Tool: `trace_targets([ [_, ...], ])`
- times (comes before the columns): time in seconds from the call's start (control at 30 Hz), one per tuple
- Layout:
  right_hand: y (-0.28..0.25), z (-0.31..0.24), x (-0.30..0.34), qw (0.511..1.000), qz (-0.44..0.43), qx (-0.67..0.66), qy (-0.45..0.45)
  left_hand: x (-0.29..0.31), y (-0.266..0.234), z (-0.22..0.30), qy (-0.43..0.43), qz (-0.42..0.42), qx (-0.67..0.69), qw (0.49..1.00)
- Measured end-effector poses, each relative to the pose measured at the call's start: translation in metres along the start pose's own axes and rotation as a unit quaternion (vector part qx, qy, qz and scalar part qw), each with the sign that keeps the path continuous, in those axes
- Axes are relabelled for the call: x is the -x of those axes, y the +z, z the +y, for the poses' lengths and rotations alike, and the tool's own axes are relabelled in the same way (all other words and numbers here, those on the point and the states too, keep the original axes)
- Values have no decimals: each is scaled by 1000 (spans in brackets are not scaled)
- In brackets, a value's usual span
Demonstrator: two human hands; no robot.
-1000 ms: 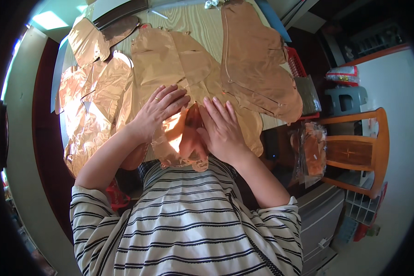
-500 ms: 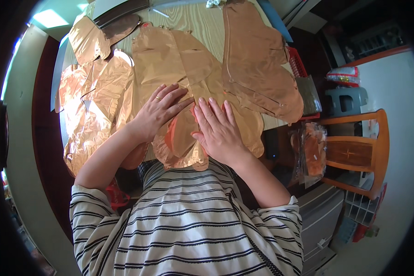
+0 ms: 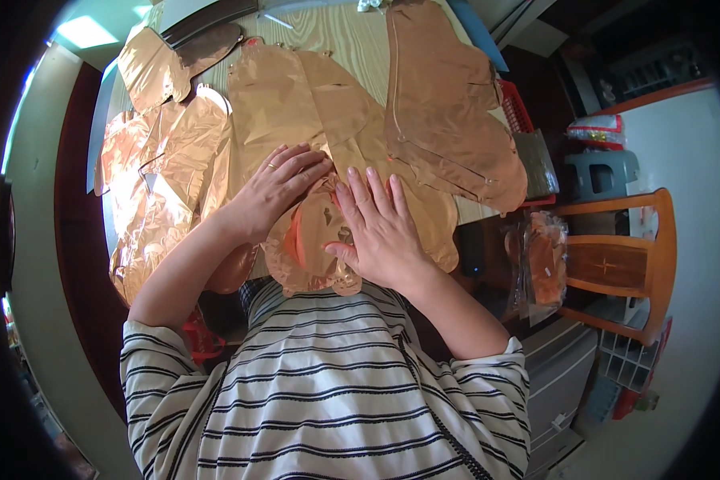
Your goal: Folding gold foil balloons and placing them onto cardboard backing into plastic sleeves.
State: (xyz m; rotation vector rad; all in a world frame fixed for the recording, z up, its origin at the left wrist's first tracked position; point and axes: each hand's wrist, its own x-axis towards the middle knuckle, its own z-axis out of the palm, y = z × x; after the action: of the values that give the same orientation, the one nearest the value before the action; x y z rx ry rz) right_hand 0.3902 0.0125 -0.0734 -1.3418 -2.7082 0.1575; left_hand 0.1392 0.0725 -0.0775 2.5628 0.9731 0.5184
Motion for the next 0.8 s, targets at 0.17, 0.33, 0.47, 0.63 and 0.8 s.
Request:
trace_targets([
  [0.17, 0, -2, 0, 1000, -13, -4, 14, -5, -15, -2, -24, 38, 181, 982],
  [0.33, 1, -5, -2, 999, -9, -25, 32, -5, 2, 32, 65, 30, 29, 997],
  [0.47, 4, -2, 0, 1000, 0, 10, 15, -4, 16, 22, 58, 28, -18, 998],
  [0.63, -2, -3, 14, 1000, -5, -11, -5, -2, 20, 15, 48, 29, -13, 998],
  [0.8, -16, -5, 36, 998, -42, -35, -41, 0, 20, 14, 35, 11, -2, 999],
])
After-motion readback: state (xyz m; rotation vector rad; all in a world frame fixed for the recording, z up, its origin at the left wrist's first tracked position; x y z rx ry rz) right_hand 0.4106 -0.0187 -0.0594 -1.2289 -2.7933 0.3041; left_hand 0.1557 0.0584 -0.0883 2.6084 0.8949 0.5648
